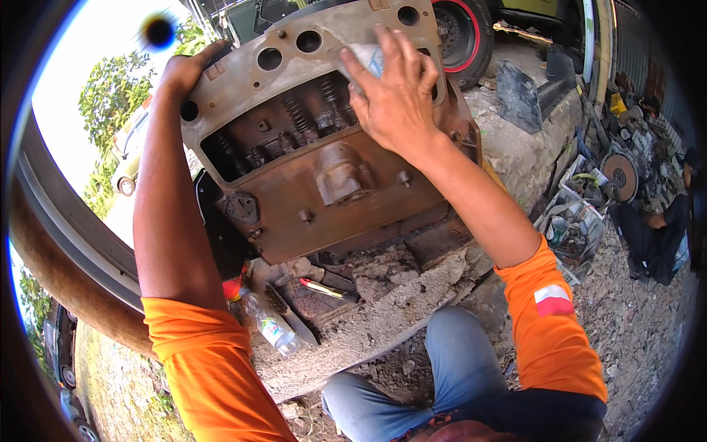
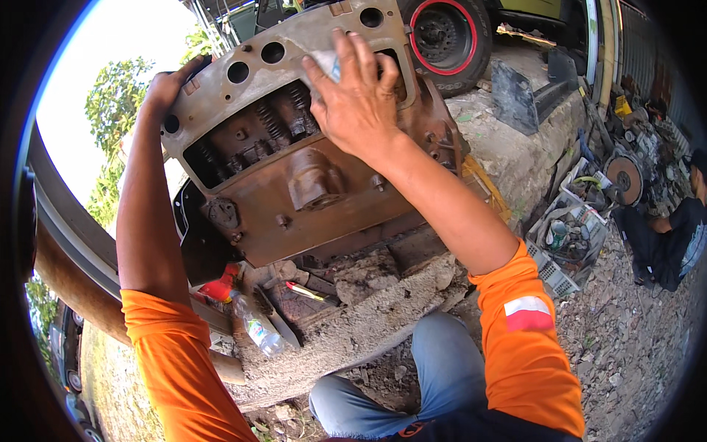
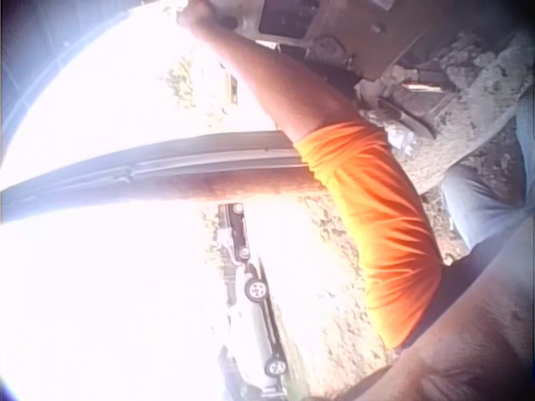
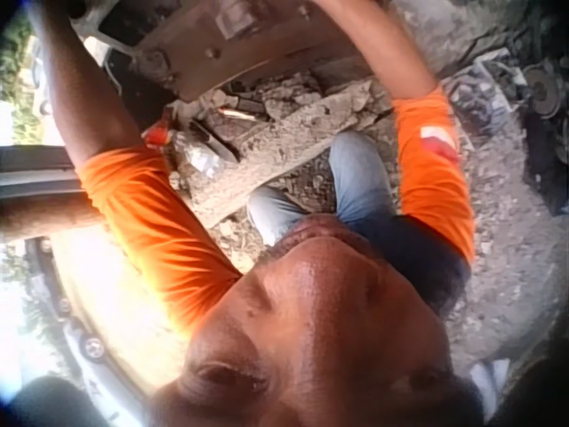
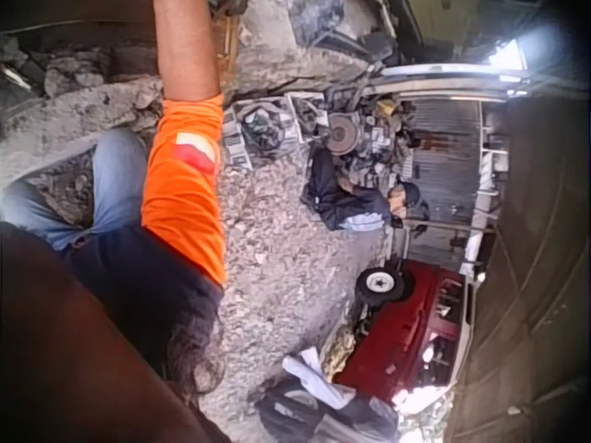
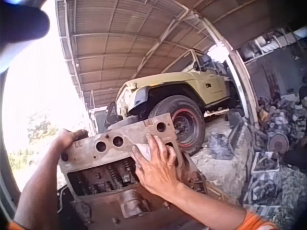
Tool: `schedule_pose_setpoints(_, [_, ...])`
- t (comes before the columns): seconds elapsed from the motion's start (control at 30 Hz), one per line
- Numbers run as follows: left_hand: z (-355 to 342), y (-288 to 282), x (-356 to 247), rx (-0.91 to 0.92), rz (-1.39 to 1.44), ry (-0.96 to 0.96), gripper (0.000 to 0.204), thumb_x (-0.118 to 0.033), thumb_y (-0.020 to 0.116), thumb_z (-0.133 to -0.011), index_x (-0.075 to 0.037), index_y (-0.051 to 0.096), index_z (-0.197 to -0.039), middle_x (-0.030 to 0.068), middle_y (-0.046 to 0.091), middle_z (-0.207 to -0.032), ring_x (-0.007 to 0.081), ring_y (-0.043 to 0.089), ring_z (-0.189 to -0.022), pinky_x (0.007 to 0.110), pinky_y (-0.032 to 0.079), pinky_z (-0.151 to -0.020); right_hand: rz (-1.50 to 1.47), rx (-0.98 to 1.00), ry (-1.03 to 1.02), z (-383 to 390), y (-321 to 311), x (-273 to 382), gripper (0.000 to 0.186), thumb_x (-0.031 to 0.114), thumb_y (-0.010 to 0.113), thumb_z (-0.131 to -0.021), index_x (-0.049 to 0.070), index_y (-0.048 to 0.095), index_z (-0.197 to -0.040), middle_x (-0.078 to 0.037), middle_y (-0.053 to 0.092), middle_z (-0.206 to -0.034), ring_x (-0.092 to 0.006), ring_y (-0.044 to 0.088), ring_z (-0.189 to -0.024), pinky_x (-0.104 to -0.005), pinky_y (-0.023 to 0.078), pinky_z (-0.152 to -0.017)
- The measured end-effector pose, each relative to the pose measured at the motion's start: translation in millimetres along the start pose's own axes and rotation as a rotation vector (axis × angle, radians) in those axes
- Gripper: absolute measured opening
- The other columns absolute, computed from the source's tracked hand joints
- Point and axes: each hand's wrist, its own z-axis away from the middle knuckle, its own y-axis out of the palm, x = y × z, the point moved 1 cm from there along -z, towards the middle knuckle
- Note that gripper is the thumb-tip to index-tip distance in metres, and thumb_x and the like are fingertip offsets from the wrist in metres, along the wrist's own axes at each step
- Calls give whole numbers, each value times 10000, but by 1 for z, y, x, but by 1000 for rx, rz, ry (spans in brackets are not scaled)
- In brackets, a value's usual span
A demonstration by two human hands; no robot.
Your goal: The person sands the upper surface of a metal engine block with sandpaper, using both hands to apply pressure and smooth the surface.
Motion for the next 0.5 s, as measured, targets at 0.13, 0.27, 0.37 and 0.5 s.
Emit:
schedule_pose_setpoints(0.13, [-2, 1, 4, -75, 44, -56, 649, -674, 657, -875, -76, 819, -1067, 158, 771, -938, 249, 716, -873, 380, 530, -893, 30, -34, 89, 0, 2, -7, 615, 356, 757, -840, 200, 617, -1417, -189, 348, -1587, -348, 271, -1481, -567, 226, -1111])
schedule_pose_setpoints(0.27, [-4, 2, 6, -65, 65, -59, 634, -674, 664, -871, -87, 827, -1047, 149, 772, -929, 235, 714, -850, 375, 533, -881, -8, -48, 44, 9, -3, -18, 576, 284, 747, -849, 169, 633, -1402, -184, 381, -1560, -352, 300, -1460, -542, 218, -1115])
schedule_pose_setpoints(0.37, [-8, 0, 13, -80, 41, -54, 629, -671, 665, -871, -90, 827, -1050, 146, 774, -933, 232, 714, -848, 373, 533, -880, -114, -77, -3, 15, -10, -26, 496, 220, 711, -875, 130, 667, -1360, -190, 432, -1516, -373, 352, -1418, -527, 239, -1108])
schedule_pose_setpoints(0.5, [-7, 1, 6, -12, 29, -92, 764, -740, 645, -833, -29, 804, -1064, 183, 765, -1029, 283, 713, -984, 379, 503, -967, -23, -236, 168, 15, -10, -57, 504, 198, 697, -884, 107, 649, -1377, -185, 446, -1507, -386, 346, -1410, -546, 258, -1089])
